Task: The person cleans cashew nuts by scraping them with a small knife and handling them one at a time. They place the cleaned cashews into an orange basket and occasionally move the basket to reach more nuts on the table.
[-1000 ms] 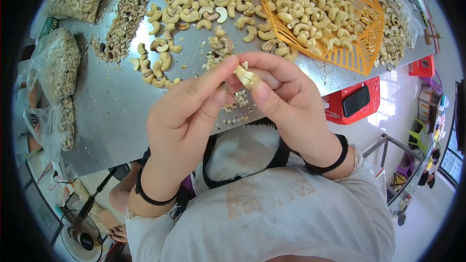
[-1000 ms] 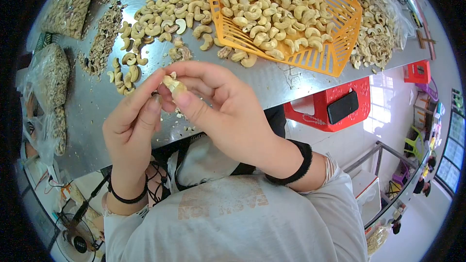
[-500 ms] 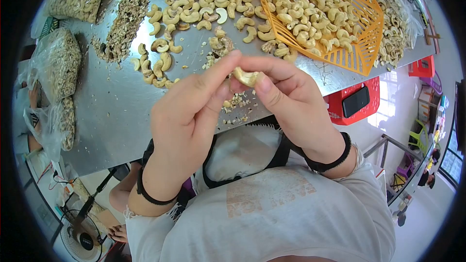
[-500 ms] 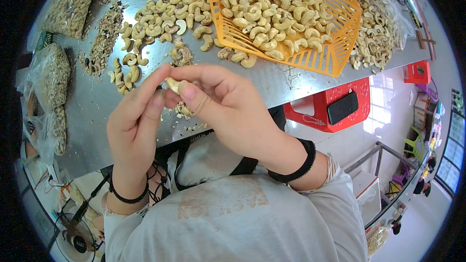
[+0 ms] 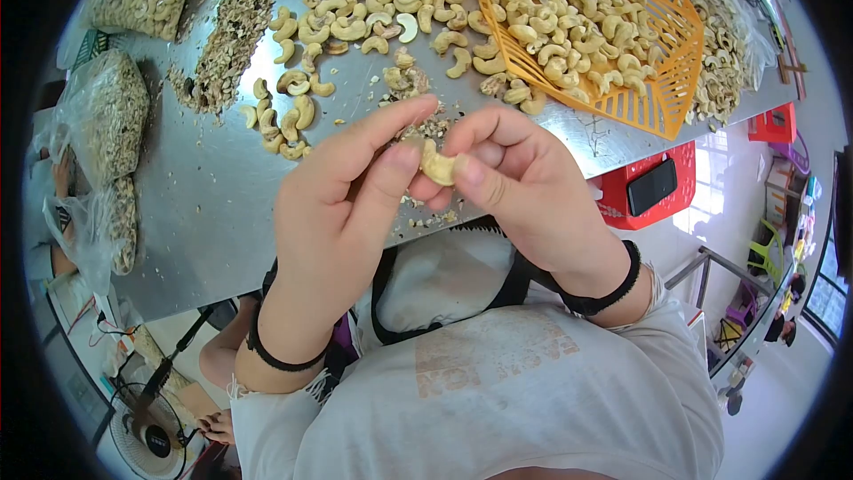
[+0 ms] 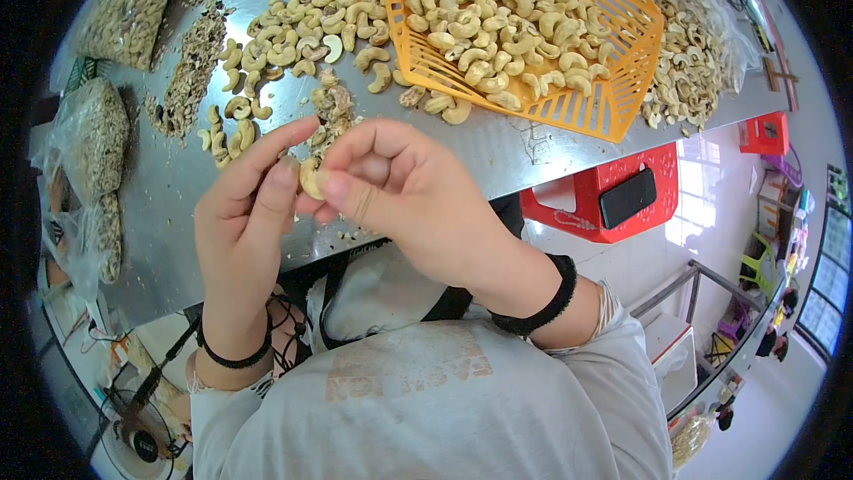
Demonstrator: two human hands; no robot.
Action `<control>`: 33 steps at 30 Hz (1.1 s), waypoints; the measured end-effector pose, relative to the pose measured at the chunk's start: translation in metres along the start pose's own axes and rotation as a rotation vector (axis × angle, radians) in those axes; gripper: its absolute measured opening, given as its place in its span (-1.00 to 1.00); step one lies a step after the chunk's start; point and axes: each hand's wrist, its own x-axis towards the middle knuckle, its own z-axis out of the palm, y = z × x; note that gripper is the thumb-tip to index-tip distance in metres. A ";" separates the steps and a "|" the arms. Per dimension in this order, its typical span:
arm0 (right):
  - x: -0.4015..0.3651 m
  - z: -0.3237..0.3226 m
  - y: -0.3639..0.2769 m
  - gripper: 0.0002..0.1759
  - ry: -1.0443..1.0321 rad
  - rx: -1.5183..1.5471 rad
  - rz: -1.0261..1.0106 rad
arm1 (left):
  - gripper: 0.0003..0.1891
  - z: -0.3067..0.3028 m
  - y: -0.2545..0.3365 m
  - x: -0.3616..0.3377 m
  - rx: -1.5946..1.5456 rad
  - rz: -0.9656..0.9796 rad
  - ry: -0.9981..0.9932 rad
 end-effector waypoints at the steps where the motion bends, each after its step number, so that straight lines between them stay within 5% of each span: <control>1: 0.001 -0.002 -0.001 -0.84 0.020 0.029 0.000 | -0.73 0.000 -0.001 0.000 -0.031 0.000 -0.009; 8: 0.002 0.001 -0.002 -0.83 0.107 0.244 0.001 | -0.65 0.001 0.004 -0.004 -0.107 -0.055 -0.183; 17: 0.001 0.003 -0.001 -0.79 0.044 -0.013 -0.002 | -0.63 0.000 0.003 -0.002 -0.031 0.025 -0.189; 33: -0.001 0.005 -0.001 -0.77 0.097 0.018 -0.049 | -0.58 0.006 -0.005 -0.003 0.206 0.318 -0.054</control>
